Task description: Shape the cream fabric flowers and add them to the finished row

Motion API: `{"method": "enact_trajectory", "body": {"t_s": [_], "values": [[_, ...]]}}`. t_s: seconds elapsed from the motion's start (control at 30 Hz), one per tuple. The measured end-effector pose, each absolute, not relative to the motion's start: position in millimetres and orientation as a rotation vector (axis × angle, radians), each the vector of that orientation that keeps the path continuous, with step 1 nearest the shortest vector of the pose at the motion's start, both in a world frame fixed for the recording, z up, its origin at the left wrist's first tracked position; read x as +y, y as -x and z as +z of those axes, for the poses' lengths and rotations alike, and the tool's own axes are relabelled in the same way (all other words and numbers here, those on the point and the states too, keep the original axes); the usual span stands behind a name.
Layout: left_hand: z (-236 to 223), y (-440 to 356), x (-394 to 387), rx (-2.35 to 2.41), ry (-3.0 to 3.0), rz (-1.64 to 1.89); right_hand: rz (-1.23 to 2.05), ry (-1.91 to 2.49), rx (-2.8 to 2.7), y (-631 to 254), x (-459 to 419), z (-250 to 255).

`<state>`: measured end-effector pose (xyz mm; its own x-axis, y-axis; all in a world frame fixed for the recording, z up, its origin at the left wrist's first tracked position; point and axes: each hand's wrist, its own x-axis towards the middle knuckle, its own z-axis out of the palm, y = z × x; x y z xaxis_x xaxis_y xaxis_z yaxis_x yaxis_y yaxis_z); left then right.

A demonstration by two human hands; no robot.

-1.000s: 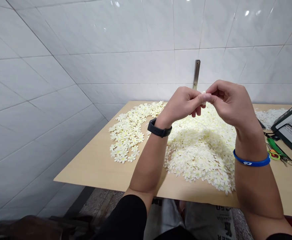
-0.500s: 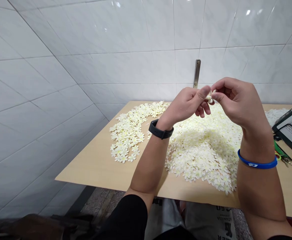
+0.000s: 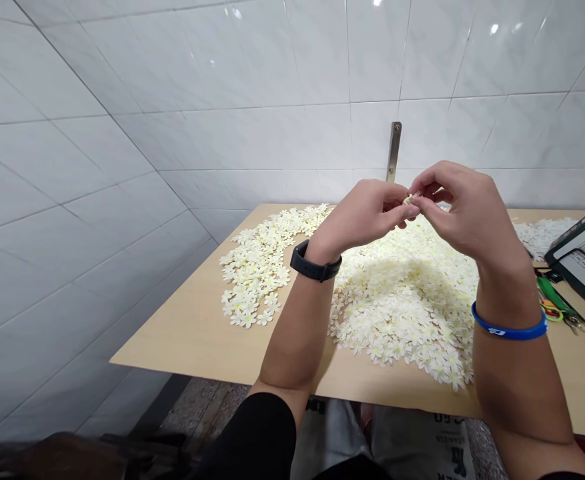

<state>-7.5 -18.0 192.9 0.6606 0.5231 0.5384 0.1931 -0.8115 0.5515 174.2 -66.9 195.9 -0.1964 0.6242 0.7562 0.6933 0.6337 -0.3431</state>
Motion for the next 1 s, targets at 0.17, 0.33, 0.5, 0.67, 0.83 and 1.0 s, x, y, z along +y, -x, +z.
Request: {"method": "enact_trajectory", "body": {"t_s": [0.17, 0.33, 0.5, 0.67, 0.83, 1.0], "values": [[189.5, 3.4, -19.2, 0.511, -2.546, 1.091, 0.032, 0.965, -1.765, -173.4, -57.2, 190.5], [188.1, -0.9, -17.3, 0.501, -2.563, 1.205, 0.168, 0.932, -1.662, -173.2, -54.3, 188.9], [189.0, 2.4, -16.3, 0.495, -2.461, 1.158, 0.116, 0.928, -1.783, -170.2, -63.5, 192.1], [191.6, 3.3, -22.6, 0.416, -2.414, 1.123, 0.164, 0.829, -1.735, -170.2, -64.7, 193.8], [191.6, -1.9, -23.5, 0.38, -2.334, 1.105, 0.137, 0.825, -1.683, -170.5, -66.6, 195.3], [187.7, -1.2, -19.7, 0.378, -2.24, 1.063, 0.214, 0.803, -1.732, -172.3, -63.4, 193.2]]}}
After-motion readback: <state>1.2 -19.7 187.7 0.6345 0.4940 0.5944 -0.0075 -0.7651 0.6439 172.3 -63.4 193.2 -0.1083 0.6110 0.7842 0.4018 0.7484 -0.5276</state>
